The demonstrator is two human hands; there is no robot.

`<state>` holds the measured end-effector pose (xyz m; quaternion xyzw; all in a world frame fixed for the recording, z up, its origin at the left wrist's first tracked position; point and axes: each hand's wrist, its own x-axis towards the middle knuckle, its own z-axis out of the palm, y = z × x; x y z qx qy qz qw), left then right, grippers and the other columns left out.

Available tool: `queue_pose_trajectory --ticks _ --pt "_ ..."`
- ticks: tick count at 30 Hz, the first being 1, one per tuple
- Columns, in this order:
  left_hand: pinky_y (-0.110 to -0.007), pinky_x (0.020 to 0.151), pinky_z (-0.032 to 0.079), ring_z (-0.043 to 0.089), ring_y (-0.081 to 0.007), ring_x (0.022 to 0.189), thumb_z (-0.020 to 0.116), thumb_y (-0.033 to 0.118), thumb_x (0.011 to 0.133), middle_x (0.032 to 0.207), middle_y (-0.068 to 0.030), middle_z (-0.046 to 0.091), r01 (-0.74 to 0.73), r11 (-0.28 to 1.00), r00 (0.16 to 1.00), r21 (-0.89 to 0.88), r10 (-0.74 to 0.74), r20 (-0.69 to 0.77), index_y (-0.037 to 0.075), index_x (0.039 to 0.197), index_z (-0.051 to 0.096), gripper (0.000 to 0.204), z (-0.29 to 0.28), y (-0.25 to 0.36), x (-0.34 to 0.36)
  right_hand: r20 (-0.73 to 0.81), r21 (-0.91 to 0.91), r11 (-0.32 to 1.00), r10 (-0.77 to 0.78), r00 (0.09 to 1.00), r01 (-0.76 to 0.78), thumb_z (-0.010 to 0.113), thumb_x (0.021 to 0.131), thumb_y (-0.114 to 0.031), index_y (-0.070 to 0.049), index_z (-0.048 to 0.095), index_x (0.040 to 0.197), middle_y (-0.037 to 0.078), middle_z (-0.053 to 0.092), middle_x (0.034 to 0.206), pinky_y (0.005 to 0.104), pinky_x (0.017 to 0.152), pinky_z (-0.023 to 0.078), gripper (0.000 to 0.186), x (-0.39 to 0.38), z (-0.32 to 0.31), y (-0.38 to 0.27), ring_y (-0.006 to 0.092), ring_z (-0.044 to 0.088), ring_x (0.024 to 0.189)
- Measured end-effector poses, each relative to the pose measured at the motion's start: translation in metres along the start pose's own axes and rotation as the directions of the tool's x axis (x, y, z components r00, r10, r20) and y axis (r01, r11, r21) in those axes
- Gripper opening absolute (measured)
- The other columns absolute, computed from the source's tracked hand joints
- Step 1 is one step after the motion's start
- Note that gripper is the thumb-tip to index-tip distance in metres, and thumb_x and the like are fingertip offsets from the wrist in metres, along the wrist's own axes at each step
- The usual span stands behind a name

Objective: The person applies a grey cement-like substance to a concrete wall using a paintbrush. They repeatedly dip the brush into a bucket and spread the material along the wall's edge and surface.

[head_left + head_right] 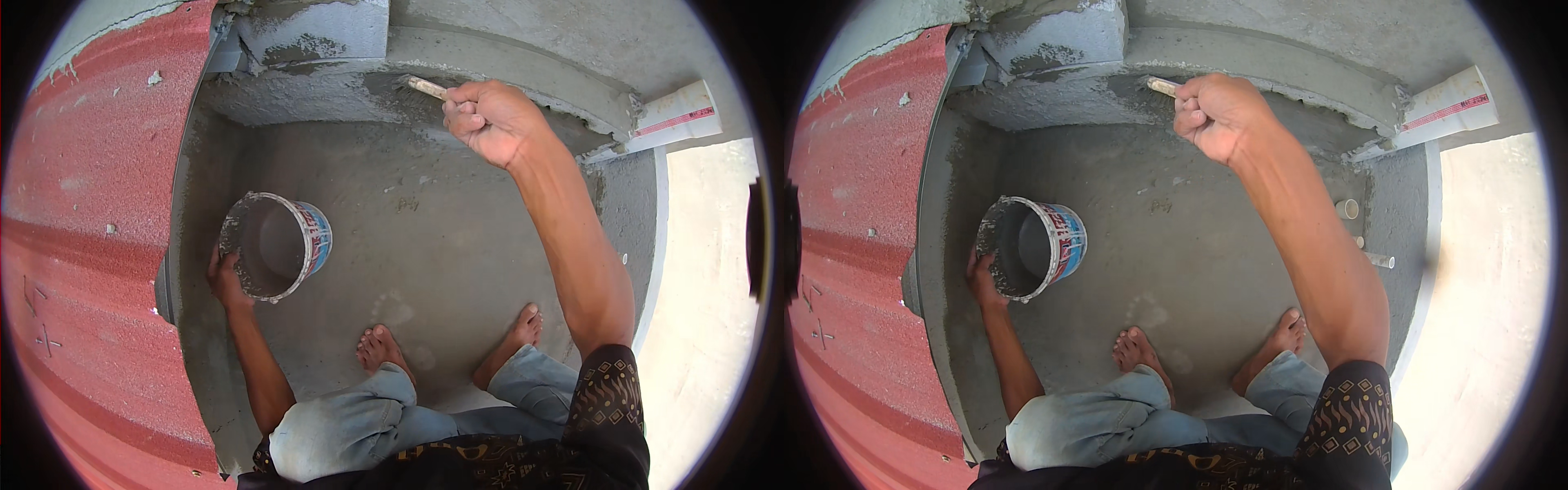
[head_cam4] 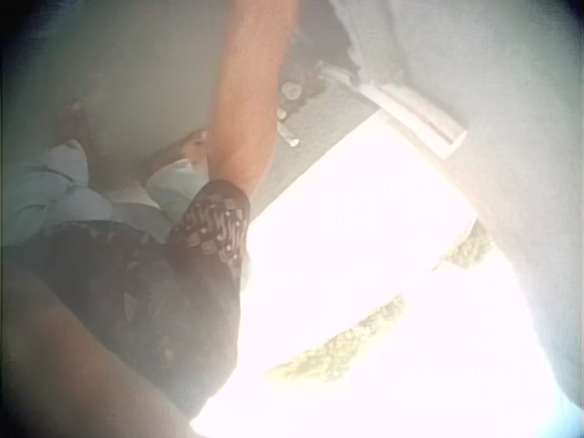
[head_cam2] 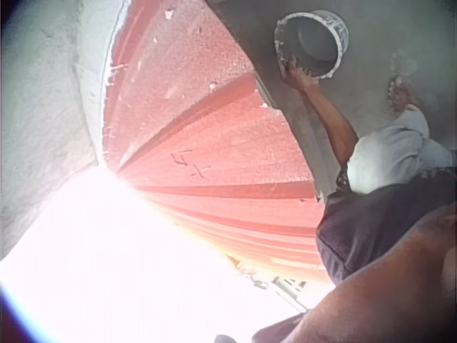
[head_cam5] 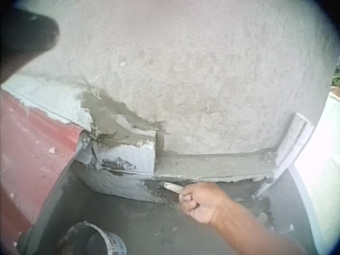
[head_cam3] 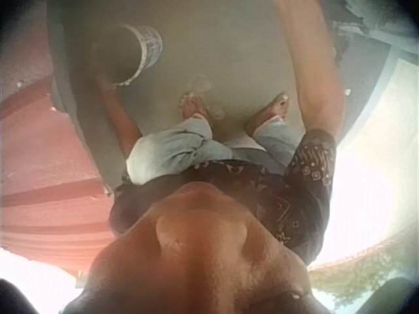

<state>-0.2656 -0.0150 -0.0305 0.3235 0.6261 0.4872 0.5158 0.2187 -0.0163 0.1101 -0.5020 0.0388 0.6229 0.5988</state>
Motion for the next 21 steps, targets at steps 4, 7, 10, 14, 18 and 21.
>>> queue_pose_trajectory --ticks 4,7,10,14,18,21 --pt "-0.037 0.098 0.056 0.072 -0.0265 0.111 0.059 -0.002 0.083 0.127 -0.015 0.072 -0.006 1.0 1.0 0.002 0.006 0.025 -0.007 0.14 0.065 0.057 -0.001 -0.001 0.002 -0.021 0.143 0.989 0.026 0.999 -0.023 0.051 0.097 0.015 0.011 0.049 0.102 0.01 0.045 0.087 0.0257 0.048 0.032 0.007 -0.011 0.002 -0.018 0.0135 0.042 0.067" --pt "-0.037 0.097 0.056 0.072 -0.0263 0.11 0.059 -0.002 0.084 0.127 -0.0152 0.072 -0.004 1.0 1.0 0.005 0.004 0.018 -0.007 0.139 0.065 0.056 -0.001 0.0 0.001 0.058 0.131 0.99 -0.059 0.997 0.051 0.052 0.102 0.006 0.012 0.046 0.116 0.01 0.047 0.091 0.0212 0.046 0.033 0.017 -0.032 -0.005 -0.013 0.0097 0.041 0.066" --pt "-0.038 0.097 0.056 0.072 -0.0261 0.11 0.058 -0.001 0.085 0.127 -0.0152 0.072 -0.002 1.0 1.0 0.014 0.001 0.029 -0.007 0.139 0.065 0.055 0.002 0.001 -0.001 0.145 0.053 0.995 -0.086 0.986 0.079 0.052 0.103 0.003 0.015 0.049 0.124 0.008 0.05 0.091 0.0214 0.046 0.033 0.024 -0.046 -0.027 -0.001 0.0086 0.041 0.065" --pt "-0.038 0.097 0.057 0.072 -0.0264 0.11 0.057 -0.001 0.086 0.126 -0.0151 0.072 -0.004 1.0 1.0 0.017 0.003 0.023 -0.006 0.139 0.064 0.055 0.005 0.006 -0.005 0.098 -0.038 0.959 -0.275 0.956 0.28 0.056 0.102 -0.006 0.01 0.057 0.13 0.005 0.056 0.09 0.0228 0.048 0.034 0.032 -0.069 -0.048 0.06 0.0068 0.044 0.065" --pt "-0.039 0.097 0.057 0.072 -0.027 0.11 0.056 -0.002 0.086 0.127 -0.0154 0.072 0.004 1.0 1.0 0.024 -0.004 -0.01 -0.006 0.141 0.063 0.056 0.005 0.011 -0.009 0.032 -0.137 0.961 -0.237 0.971 0.239 0.057 0.103 -0.009 -0.004 0.064 0.107 0.0 0.054 0.086 0.0274 0.051 0.037 0.01 -0.045 -0.042 0.12 0.0057 0.045 0.063" --pt "-0.04 0.097 0.057 0.073 -0.0273 0.111 0.056 -0.002 0.086 0.128 -0.0157 0.072 0.016 1.0 1.0 0.005 -0.016 0.026 -0.006 0.141 0.063 0.056 0.011 0.006 -0.006 0.055 -0.199 0.956 -0.208 0.976 0.215 0.059 0.108 -0.018 -0.007 0.061 0.094 -0.003 0.05 0.077 0.0276 0.05 0.032 0.017 0.0 -0.036 0.131 0.0049 0.041 0.06"
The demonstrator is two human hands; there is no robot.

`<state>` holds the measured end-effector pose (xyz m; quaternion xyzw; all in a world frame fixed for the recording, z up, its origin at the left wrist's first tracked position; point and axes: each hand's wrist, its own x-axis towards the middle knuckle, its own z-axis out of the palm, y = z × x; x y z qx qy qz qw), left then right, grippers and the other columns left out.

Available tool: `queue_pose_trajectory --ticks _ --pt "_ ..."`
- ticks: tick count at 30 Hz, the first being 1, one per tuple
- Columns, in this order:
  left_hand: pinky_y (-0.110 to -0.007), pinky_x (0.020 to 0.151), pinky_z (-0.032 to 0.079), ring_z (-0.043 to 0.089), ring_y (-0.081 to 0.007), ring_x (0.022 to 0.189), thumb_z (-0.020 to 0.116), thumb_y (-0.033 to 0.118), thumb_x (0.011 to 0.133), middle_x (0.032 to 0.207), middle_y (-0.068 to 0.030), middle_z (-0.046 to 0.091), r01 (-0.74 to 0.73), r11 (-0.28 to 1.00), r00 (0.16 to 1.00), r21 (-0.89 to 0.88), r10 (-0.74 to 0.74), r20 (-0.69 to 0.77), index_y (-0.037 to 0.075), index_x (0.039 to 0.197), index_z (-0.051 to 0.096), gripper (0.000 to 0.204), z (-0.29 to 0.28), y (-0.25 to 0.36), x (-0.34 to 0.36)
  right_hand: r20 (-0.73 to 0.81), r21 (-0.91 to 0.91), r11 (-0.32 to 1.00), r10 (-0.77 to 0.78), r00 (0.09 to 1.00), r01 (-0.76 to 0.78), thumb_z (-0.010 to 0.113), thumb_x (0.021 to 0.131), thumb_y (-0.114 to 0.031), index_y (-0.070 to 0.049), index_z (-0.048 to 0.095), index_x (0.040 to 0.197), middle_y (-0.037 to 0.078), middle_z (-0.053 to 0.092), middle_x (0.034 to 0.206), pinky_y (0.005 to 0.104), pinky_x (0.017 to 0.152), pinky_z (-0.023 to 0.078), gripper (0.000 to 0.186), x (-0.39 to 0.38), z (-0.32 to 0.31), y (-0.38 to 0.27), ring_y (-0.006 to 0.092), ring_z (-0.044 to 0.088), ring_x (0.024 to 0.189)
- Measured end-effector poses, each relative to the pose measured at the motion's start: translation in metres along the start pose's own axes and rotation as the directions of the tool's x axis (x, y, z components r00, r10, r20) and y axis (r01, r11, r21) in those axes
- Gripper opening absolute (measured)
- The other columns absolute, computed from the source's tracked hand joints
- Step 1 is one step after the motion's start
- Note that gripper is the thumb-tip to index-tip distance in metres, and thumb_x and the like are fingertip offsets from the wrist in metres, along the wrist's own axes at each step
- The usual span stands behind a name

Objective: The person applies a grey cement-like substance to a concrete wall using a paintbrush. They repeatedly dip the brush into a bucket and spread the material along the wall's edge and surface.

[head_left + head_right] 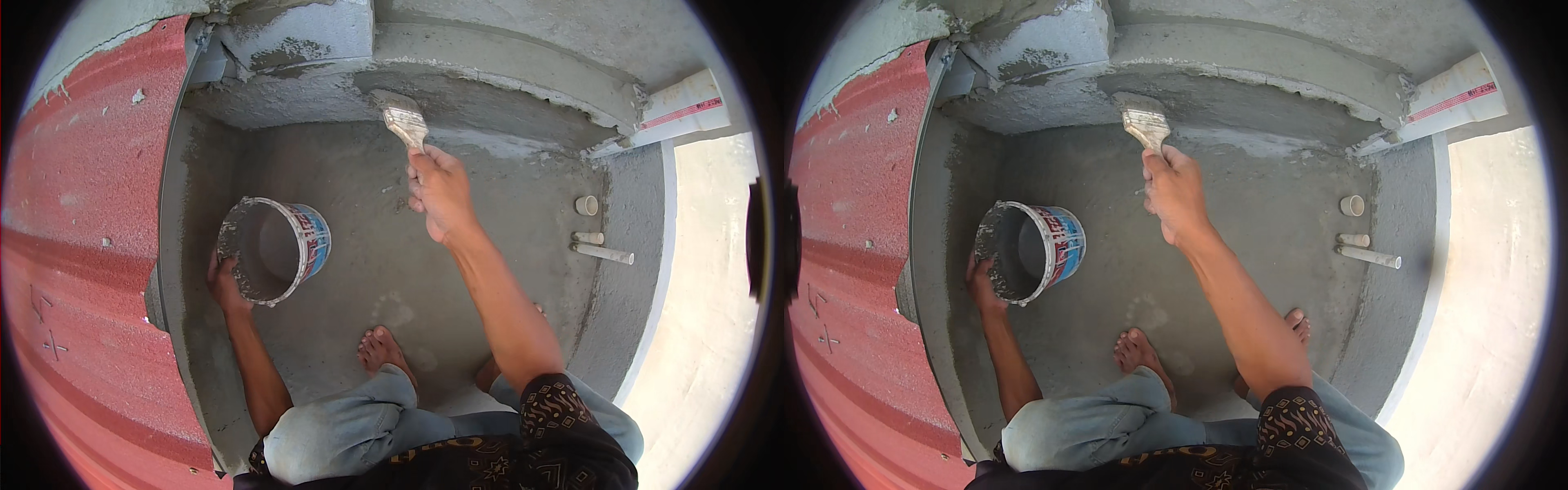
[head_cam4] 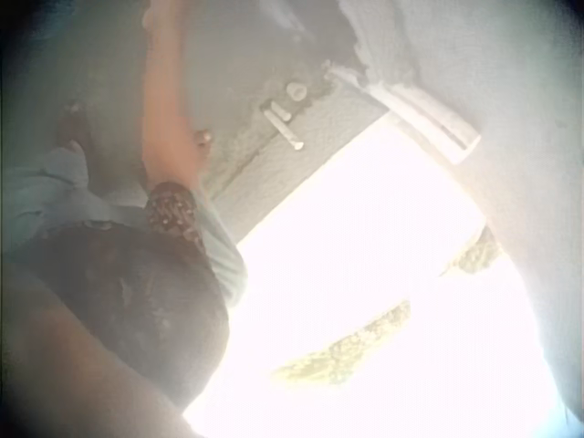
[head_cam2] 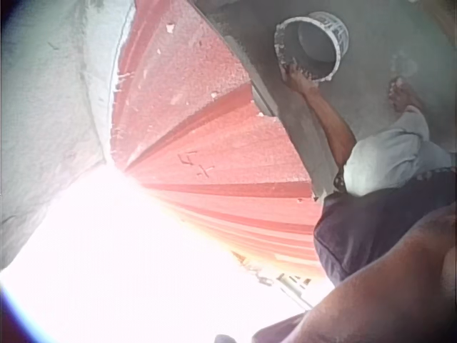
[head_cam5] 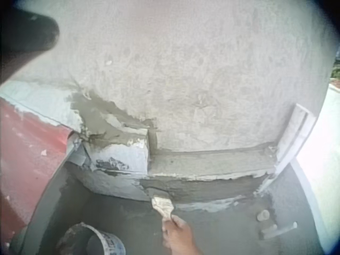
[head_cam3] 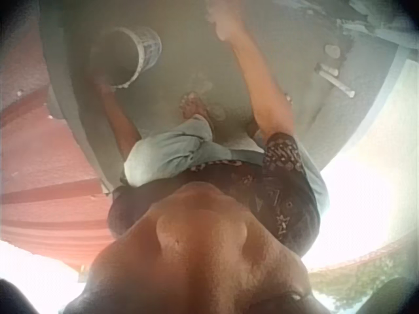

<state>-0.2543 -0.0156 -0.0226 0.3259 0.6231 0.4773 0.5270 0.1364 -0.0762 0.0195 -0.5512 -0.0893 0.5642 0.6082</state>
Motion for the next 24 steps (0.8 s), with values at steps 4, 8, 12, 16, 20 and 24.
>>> queue_pose_trajectory --ticks 4,8,12,16,20,24 --pt "-0.04 0.097 0.057 0.072 -0.0283 0.112 0.055 -0.002 0.086 0.129 -0.0164 0.071 -0.018 1.0 1.0 0.02 0.018 -0.023 -0.006 0.142 0.063 0.057 0.001 -0.001 -0.001 -0.026 0.132 0.989 -0.059 0.998 0.062 0.063 0.108 -0.019 -0.007 0.06 0.096 -0.004 0.05 0.075 0.0262 0.048 0.028 0.017 0.017 0.008 -0.001 0.0046 0.039 0.058" --pt "-0.04 0.098 0.057 0.072 -0.0291 0.113 0.054 -0.002 0.086 0.13 -0.0169 0.071 -0.032 0.999 0.999 0.036 0.033 -0.021 -0.006 0.141 0.063 0.057 -0.008 -0.001 0.001 -0.04 0.383 0.92 -0.08 0.996 0.089 0.067 0.105 -0.015 0.001 0.064 0.117 -0.001 0.055 0.081 0.0239 0.047 0.029 0.02 0.01 -0.003 -0.003 0.0058 0.042 0.058" --pt "-0.04 0.099 0.057 0.072 -0.0292 0.114 0.054 -0.002 0.085 0.131 -0.0171 0.071 -0.026 1.0 1.0 -0.002 0.026 0.012 -0.007 0.142 0.062 0.058 -0.002 -0.001 -0.003 -0.105 0.474 0.866 -0.124 0.987 0.16 0.068 0.105 -0.016 -0.002 0.064 0.103 0.0 0.057 0.081 0.0255 0.046 0.03 0.015 0.003 -0.012 -0.004 0.0053 0.039 0.054" --pt "-0.04 0.1 0.057 0.072 -0.0292 0.115 0.054 -0.002 0.085 0.132 -0.0173 0.07 -0.025 0.999 1.0 0.035 0.025 -0.004 -0.006 0.144 0.062 0.059 -0.002 0.002 -0.004 -0.169 0.331 0.917 -0.173 0.97 0.222 0.069 0.104 -0.015 -0.001 0.065 0.107 -0.001 0.056 0.079 0.0253 0.046 0.029 0.015 -0.002 -0.019 -0.021 0.0054 0.039 0.055" --pt "-0.04 0.099 0.057 0.072 -0.0293 0.114 0.054 -0.003 0.086 0.132 -0.0171 0.07 -0.017 0.999 0.999 0.032 0.018 -0.037 -0.006 0.144 0.061 0.059 -0.004 -0.001 -0.002 -0.171 0.186 0.947 -0.231 0.958 0.262 0.069 0.105 -0.017 0.0 0.065 0.112 -0.002 0.055 0.08 0.0236 0.047 0.029 0.018 -0.007 -0.02 -0.031 0.0041 0.04 0.056" --pt "-0.04 0.099 0.057 0.072 -0.0292 0.114 0.055 -0.003 0.087 0.132 -0.017 0.07 -0.006 1.0 0.999 0.003 0.006 -0.035 -0.006 0.144 0.061 0.058 -0.008 -0.005 0.003 -0.165 0.059 0.933 -0.34 0.926 0.354 0.067 0.107 -0.021 -0.002 0.066 0.115 -0.006 0.052 0.079 0.0229 0.047 0.028 0.02 -0.012 -0.023 -0.016 0.0013 0.036 0.055"
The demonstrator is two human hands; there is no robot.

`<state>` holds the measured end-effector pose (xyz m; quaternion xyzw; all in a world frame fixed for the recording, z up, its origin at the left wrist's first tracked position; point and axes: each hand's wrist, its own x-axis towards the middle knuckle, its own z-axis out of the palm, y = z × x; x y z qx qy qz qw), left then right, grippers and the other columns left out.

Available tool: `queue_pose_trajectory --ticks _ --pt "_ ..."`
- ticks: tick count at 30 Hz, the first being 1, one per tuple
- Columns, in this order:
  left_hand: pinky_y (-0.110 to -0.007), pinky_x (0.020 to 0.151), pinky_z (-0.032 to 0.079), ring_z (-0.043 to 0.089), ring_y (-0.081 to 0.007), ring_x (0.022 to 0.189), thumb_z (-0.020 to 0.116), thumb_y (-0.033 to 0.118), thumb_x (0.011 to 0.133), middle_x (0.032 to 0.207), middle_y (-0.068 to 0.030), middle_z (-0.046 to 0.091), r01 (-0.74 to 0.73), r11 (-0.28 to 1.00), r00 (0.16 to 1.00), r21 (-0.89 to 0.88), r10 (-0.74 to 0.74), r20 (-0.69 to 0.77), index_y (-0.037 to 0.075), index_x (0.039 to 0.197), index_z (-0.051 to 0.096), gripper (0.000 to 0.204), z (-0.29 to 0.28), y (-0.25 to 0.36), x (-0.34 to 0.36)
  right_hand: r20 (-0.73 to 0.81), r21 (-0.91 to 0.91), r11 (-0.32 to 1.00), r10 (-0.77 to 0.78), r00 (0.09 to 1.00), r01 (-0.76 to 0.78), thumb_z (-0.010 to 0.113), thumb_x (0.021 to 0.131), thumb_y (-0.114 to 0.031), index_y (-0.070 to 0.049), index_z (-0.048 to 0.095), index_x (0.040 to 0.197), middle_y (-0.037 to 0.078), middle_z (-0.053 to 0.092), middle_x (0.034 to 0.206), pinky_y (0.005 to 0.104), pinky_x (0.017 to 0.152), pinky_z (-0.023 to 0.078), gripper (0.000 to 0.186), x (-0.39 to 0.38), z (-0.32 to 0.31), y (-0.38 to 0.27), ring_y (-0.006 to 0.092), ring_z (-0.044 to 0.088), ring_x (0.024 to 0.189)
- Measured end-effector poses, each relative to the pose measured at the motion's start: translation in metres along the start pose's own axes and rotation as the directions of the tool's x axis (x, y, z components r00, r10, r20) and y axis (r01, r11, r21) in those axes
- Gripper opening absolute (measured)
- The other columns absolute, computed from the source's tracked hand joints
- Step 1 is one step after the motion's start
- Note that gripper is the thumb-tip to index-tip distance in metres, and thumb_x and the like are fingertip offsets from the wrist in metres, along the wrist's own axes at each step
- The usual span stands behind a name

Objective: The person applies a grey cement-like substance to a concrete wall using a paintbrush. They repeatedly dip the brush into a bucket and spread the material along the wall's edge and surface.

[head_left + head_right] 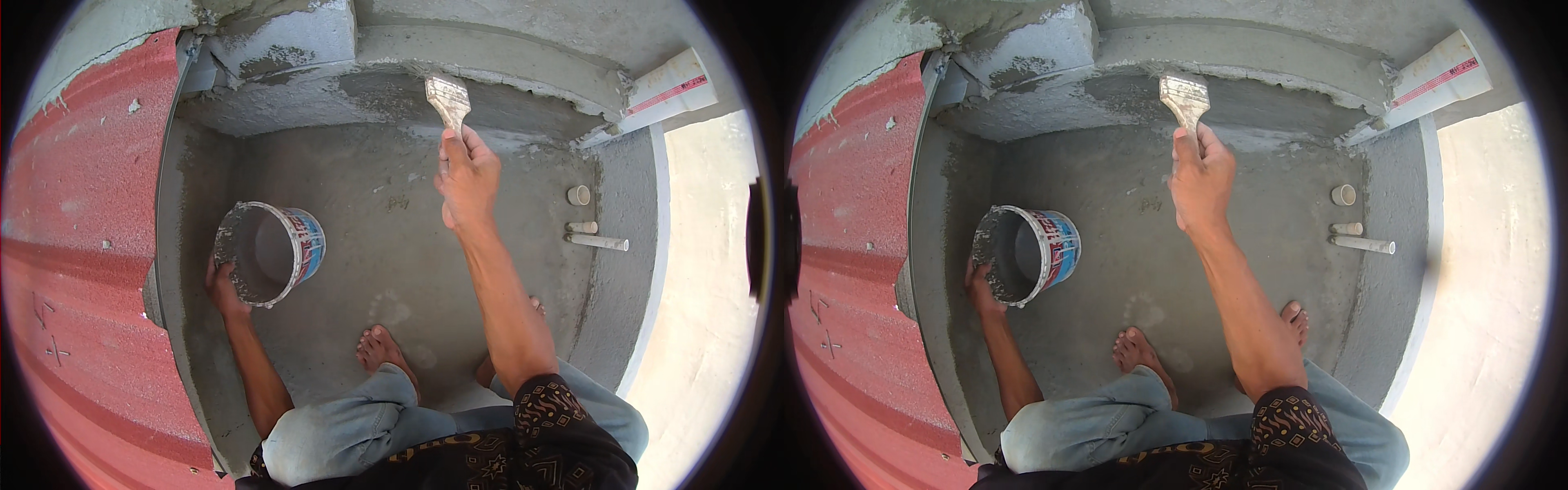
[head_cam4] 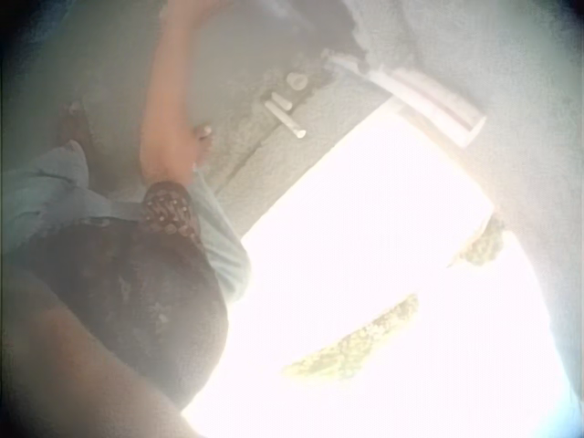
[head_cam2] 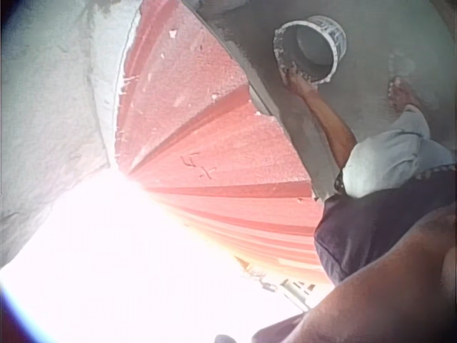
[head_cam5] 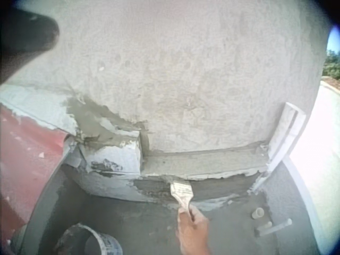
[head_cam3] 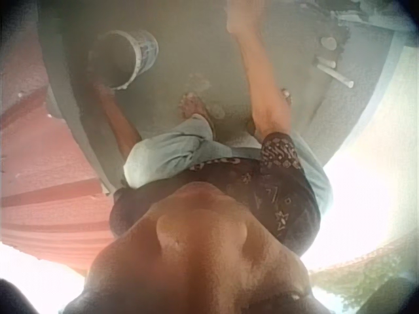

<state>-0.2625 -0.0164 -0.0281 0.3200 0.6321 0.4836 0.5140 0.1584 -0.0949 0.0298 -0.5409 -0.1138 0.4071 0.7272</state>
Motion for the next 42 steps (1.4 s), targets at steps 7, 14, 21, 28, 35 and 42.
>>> queue_pose_trajectory --ticks 7,14,21,28,35,42 --pt "-0.041 0.099 0.057 0.072 -0.0305 0.114 0.054 -0.002 0.084 0.132 -0.0178 0.07 0.01 0.999 1.0 0.032 -0.01 0.008 -0.006 0.144 0.061 0.061 0.007 0.005 -0.004 -0.006 -0.037 0.999 -0.007 1.0 0.007 0.063 0.109 -0.024 -0.003 0.066 0.121 -0.008 0.048 0.078 0.0225 0.048 0.029 0.024 -0.023 -0.011 0.021 0.0009 0.036 0.057" --pt "-0.043 0.104 0.056 0.07 -0.0332 0.119 0.054 -0.002 0.082 0.135 -0.0195 0.068 -0.004 1.0 1.0 0.019 0.004 0.014 -0.006 0.145 0.06 0.064 0.004 0.004 -0.002 0.083 0.087 0.934 0.339 0.937 -0.345 0.063 0.103 -0.007 0.0 0.062 0.106 0.0 0.053 0.08 0.0268 0.047 0.029 0.008 0.019 -0.01 -0.023 0.0059 0.039 0.057" --pt "-0.042 0.103 0.056 0.07 -0.0322 0.119 0.052 -0.003 0.083 0.135 -0.0189 0.068 0.005 1.0 1.0 0.023 -0.005 -0.006 -0.007 0.144 0.06 0.062 0.008 0.006 -0.006 0.031 0.235 0.929 0.288 0.957 -0.287 0.064 0.099 -0.004 0.01 0.061 0.118 0.004 0.057 0.083 0.0239 0.047 0.028 0.024 0.023 -0.025 -0.065 0.0062 0.043 0.059" --pt "-0.041 0.098 0.057 0.072 -0.0301 0.114 0.053 -0.004 0.084 0.131 -0.0182 0.07 -0.029 0.999 0.999 0.014 0.03 -0.011 -0.007 0.143 0.061 0.06 0.005 0.009 -0.006 0.073 0.173 0.969 0.164 0.984 -0.175 0.059 0.107 -0.015 0.008 0.055 0.141 -0.001 0.052 0.081 0.0227 0.044 0.029 0.041 -0.034 -0.013 -0.02 0.0044 0.038 0.055" --pt "-0.042 0.098 0.058 0.072 -0.0313 0.114 0.053 -0.004 0.082 0.131 -0.0189 0.07 -0.022 1.0 0.999 0.017 0.023 -0.024 -0.007 0.144 0.061 0.062 0.015 0.009 -0.014 0.27 -0.238 0.929 0.342 0.9 -0.282 0.064 0.106 -0.021 -0.004 0.064 0.104 -0.006 0.048 0.076 0.0246 0.044 0.027 0.018 0.019 0.046 0.04 0.0029 0.037 0.056" --pt "-0.042 0.1 0.058 0.072 -0.0318 0.115 0.053 -0.003 0.081 0.132 -0.019 0.069 -0.025 1.0 0.999 0.01 0.025 0.032 -0.006 0.144 0.061 0.063 0.009 0.009 -0.009 0.158 0.182 0.955 0.208 0.965 -0.235 0.066 0.106 -0.019 0.006 0.063 0.129 -0.004 0.049 0.074 0.0235 0.043 0.028 0.034 0.022 -0.001 0.015 0.0039 0.038 0.055"
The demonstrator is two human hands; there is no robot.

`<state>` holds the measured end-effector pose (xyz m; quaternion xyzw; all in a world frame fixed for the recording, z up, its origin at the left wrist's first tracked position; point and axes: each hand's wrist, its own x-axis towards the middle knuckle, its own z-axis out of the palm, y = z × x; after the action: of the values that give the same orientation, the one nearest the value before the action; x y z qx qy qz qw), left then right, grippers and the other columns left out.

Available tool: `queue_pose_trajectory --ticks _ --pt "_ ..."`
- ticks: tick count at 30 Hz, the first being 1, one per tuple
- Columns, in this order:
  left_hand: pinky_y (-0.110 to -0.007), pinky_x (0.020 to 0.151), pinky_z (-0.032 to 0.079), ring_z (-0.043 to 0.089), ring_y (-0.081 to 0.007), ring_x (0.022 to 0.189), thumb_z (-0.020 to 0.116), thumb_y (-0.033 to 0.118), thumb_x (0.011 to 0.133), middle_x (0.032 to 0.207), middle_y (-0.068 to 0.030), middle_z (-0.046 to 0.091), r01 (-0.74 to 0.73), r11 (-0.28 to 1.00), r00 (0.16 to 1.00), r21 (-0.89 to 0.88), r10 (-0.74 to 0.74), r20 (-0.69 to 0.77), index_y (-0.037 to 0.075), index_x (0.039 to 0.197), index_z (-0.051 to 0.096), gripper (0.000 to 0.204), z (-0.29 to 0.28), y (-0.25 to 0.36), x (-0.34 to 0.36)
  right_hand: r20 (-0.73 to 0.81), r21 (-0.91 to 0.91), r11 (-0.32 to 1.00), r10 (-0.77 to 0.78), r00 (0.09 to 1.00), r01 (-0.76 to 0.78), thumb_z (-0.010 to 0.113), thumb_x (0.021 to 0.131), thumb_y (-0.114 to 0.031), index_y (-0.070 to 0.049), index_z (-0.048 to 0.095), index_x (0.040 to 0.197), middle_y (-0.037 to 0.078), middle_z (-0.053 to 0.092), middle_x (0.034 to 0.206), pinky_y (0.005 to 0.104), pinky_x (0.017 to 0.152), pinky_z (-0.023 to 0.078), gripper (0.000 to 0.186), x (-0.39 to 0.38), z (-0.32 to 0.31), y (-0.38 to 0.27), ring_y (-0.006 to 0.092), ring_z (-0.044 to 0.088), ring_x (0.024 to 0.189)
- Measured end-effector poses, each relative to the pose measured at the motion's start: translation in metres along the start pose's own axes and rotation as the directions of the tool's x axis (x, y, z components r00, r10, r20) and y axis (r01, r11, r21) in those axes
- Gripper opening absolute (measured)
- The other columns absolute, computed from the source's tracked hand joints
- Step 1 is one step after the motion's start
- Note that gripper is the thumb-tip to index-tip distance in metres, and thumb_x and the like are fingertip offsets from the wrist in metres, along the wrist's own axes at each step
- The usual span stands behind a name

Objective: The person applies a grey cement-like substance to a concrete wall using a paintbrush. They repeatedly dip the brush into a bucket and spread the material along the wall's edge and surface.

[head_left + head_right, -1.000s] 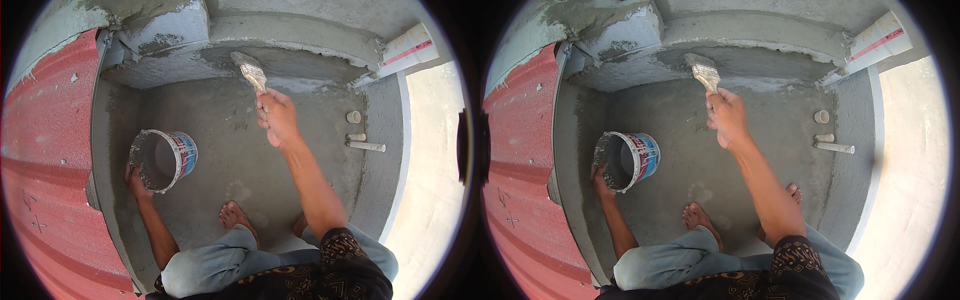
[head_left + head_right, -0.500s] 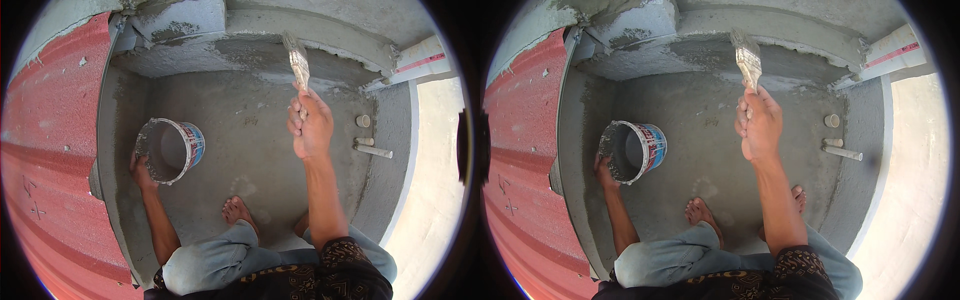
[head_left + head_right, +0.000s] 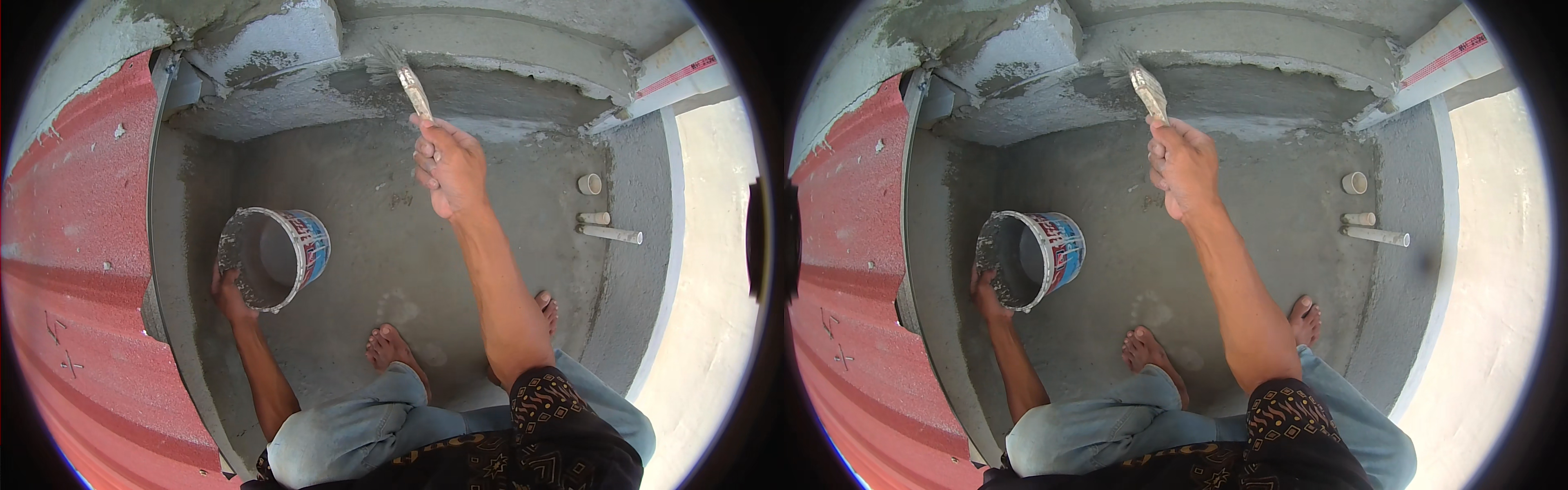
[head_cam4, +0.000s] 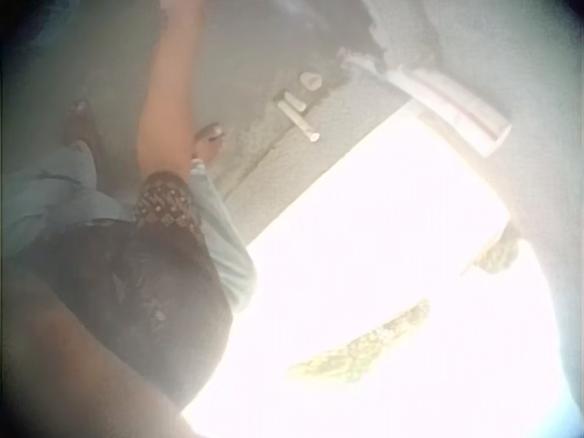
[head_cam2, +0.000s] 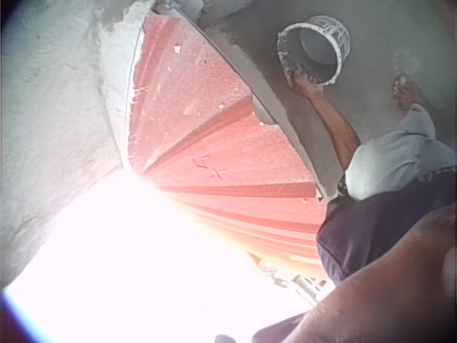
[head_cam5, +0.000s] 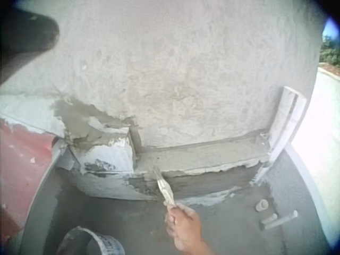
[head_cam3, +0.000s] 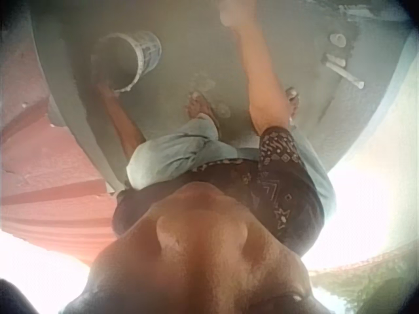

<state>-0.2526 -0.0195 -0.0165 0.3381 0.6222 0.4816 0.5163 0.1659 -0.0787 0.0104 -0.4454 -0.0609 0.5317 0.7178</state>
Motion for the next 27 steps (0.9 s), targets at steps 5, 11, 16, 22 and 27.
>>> queue_pose_trajectory --ticks 5,11,16,22,27 --pt "-0.042 0.101 0.058 0.071 -0.0319 0.117 0.054 -0.003 0.082 0.133 -0.019 0.069 0.017 1.0 1.0 -0.007 -0.017 -0.006 -0.007 0.144 0.06 0.063 0.003 -0.002 -0.002 -0.135 0.115 0.983 -0.128 0.983 0.143 0.066 0.105 -0.019 0.009 0.059 0.136 -0.002 0.051 0.074 0.0231 0.043 0.028 0.042 -0.021 -0.032 -0.025 0.005 0.039 0.055" --pt "-0.042 0.101 0.058 0.071 -0.0318 0.117 0.053 -0.003 0.083 0.133 -0.0189 0.069 0.012 0.999 1.0 -0.031 -0.011 0.019 -0.008 0.144 0.06 0.062 0.002 -0.004 0.001 -0.253 0.152 0.954 -0.217 0.943 0.26 0.062 0.108 -0.022 0.007 0.056 0.139 -0.001 0.05 0.076 0.0242 0.043 0.029 0.043 -0.048 -0.041 -0.033 0.0064 0.039 0.055" --pt "-0.04 0.1 0.057 0.072 -0.0302 0.116 0.053 -0.003 0.083 0.131 -0.0178 0.07 -0.001 1.0 1.0 0.007 0.001 -0.009 -0.007 0.143 0.061 0.061 -0.002 0.0 0.001 -0.447 0.134 0.935 -0.238 0.862 0.328 0.055 0.112 -0.027 0.004 0.052 0.146 -0.002 0.047 0.076 0.0261 0.043 0.03 0.046 -0.036 -0.005 0.024 0.0072 0.038 0.055" --pt "-0.04 0.097 0.057 0.072 -0.0293 0.112 0.053 -0.001 0.083 0.129 -0.0172 0.071 0.005 1.0 1.0 -0.006 -0.005 0.006 -0.006 0.141 0.062 0.059 0.012 -0.007 0.001 -0.287 -0.46 0.857 -0.389 0.875 0.23 0.05 0.111 -0.028 0.005 0.058 0.112 0.015 0.061 0.082 0.0476 0.065 0.047 0.034 0.036 0.053 0.114 0.0304 0.058 0.065" --pt "-0.04 0.096 0.057 0.072 -0.0292 0.11 0.054 0.004 0.082 0.126 -0.0168 0.071 0.011 1.0 1.0 0.021 -0.01 -0.009 -0.005 0.137 0.064 0.057 0.004 0.0 -0.005 -0.217 -0.551 0.792 -0.44 0.872 0.262 0.05 0.109 -0.025 0.009 0.058 0.114 0.033 0.067 0.095 0.0561 0.082 0.048 0.036 0.028 0.097 0.13 0.0539 0.065 0.09"
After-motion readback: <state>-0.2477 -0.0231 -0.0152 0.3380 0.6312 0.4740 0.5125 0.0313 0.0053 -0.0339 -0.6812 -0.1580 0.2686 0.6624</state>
